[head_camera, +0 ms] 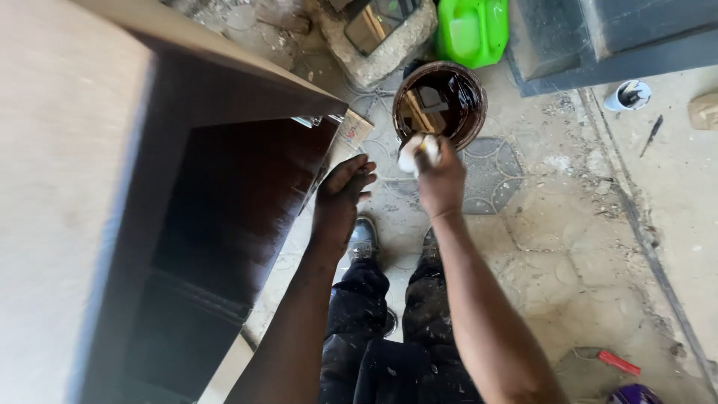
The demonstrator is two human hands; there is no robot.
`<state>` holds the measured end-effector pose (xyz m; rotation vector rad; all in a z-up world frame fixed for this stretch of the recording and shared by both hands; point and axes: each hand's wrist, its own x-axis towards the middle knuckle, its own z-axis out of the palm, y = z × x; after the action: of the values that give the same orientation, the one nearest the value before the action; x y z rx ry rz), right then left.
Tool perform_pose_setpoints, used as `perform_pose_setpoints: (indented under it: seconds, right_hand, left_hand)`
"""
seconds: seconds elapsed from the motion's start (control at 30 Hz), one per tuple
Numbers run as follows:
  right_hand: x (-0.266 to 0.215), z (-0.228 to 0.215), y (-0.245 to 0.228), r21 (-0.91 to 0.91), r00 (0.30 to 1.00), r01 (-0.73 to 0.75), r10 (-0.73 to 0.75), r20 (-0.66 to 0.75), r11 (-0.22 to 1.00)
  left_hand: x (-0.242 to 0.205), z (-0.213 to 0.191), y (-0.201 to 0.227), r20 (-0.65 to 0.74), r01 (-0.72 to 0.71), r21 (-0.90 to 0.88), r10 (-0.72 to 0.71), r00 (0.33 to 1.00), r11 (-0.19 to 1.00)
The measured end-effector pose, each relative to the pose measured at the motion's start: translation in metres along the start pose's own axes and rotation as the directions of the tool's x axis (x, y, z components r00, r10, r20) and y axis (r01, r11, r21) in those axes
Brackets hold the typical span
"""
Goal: Applying wood stain to the exterior of a cabinet using a rag
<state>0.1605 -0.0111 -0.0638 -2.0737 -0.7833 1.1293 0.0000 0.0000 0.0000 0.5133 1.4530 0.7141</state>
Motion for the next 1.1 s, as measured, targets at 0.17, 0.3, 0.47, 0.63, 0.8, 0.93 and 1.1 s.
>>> perform_pose_setpoints:
  seconds: [0.17, 0.3, 0.47, 0.63, 0.8, 0.93, 1.1]
  right_hand:
    - [0.11, 0.006, 0.049, -0.361, 0.967, 0.254, -0.248, 0.064, 0.898]
    - [0.196, 0.033, 0.103, -0.539, 0.941, 0.336, -0.25, 0.229, 0.772]
    - [0.213, 0.037, 0.089, -0.569, 0.943, 0.307, -0.163, 0.291, 0.763]
    - [0.209, 0.04, 0.07, -0.613, 0.926, 0.319, -0.098, 0.366, 0.723]
    - [0.215, 0.039, 0.079, -0.612, 0.921, 0.322, -0.088, 0.381, 0.723]
    - [0.231, 0.044, 0.101, -0.512, 0.972, 0.022, 0.101, 0.211, 0.859]
    - [0.205, 0.027, 0.059, 0.032, 0.764, -0.616, 0.588, 0.266, 0.787]
  left_hand:
    - [0.003, 0.021, -0.031, 0.194, -0.005, 0.114, -0.018, 0.981, 0.993]
    - [-0.001, 0.02, -0.062, 0.202, 0.04, 0.122, -0.064, 0.977, 0.992]
    - [-0.014, 0.004, -0.081, 0.147, 0.124, 0.125, -0.142, 0.979, 0.984]
    - [-0.017, -0.016, -0.104, 0.076, 0.192, 0.117, -0.202, 0.977, 0.974]
    - [-0.012, -0.022, -0.113, 0.058, 0.198, 0.14, -0.208, 0.976, 0.97]
    - [-0.006, -0.025, -0.12, 0.078, 0.189, 0.114, -0.198, 0.977, 0.975]
    - [-0.005, -0.021, -0.115, 0.079, 0.187, 0.139, -0.199, 0.977, 0.972]
